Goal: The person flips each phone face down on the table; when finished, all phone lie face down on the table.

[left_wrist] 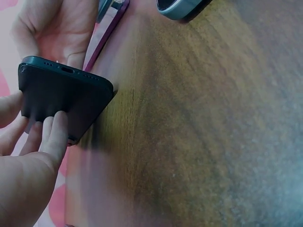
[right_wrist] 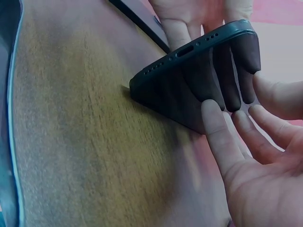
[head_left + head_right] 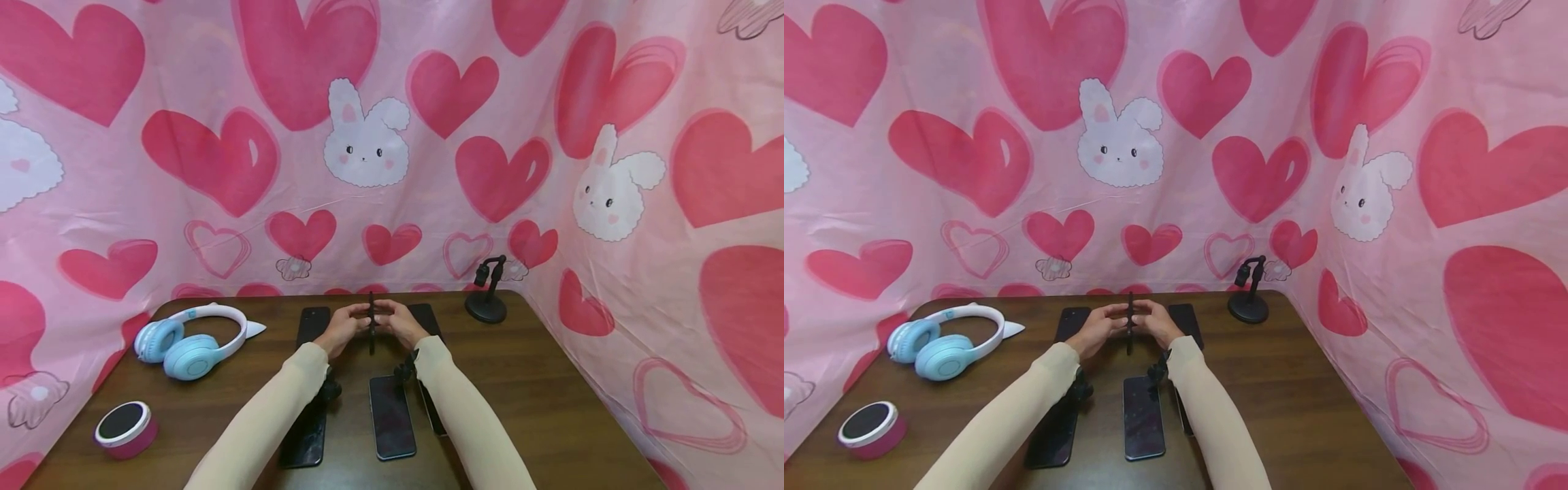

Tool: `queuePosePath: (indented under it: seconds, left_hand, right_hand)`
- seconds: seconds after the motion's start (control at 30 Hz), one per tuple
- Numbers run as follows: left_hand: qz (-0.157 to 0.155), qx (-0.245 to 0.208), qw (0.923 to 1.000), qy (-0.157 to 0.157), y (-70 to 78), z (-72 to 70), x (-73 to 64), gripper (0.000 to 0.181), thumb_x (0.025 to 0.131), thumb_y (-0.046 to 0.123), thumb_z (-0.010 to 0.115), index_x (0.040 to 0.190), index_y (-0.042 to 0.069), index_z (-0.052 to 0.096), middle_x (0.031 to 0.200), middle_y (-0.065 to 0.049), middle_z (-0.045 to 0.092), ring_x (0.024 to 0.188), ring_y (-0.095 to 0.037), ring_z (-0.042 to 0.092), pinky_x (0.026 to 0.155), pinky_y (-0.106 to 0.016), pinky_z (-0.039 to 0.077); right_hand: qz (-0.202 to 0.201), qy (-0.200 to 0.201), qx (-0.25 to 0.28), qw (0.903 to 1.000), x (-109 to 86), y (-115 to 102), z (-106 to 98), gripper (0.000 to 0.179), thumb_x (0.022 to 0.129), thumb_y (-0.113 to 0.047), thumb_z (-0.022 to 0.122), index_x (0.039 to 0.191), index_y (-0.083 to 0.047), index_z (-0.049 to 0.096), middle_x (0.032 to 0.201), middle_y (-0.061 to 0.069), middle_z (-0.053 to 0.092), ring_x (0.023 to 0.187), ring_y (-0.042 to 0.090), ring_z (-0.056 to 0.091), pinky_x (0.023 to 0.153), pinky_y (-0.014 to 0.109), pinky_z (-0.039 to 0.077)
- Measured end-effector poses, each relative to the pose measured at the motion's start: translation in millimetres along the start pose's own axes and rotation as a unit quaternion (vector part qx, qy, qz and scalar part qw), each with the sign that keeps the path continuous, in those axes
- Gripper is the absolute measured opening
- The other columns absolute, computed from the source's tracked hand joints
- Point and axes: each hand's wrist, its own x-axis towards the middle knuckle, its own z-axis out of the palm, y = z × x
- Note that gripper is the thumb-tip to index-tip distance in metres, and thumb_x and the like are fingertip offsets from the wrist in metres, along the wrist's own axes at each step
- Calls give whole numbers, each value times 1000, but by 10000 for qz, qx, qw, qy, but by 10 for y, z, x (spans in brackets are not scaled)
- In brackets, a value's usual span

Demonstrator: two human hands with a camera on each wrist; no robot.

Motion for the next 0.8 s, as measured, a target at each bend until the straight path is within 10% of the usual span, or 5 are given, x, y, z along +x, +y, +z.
queuePosePath:
  seconds: [0.8]
  left_hand:
    - [-255, 480, 9984, -146, -84, -15, -61, 43, 100, 9, 60, 141, -2, 55, 147, -24, 54, 131, -36, 60, 110, -51, 49]
  right_hand:
    - [-183, 423, -74, 9989, -8, -28, -14, 48, 98, 5, 54, 146, 2, 47, 147, 26, 54, 125, 34, 63, 105, 44, 54]
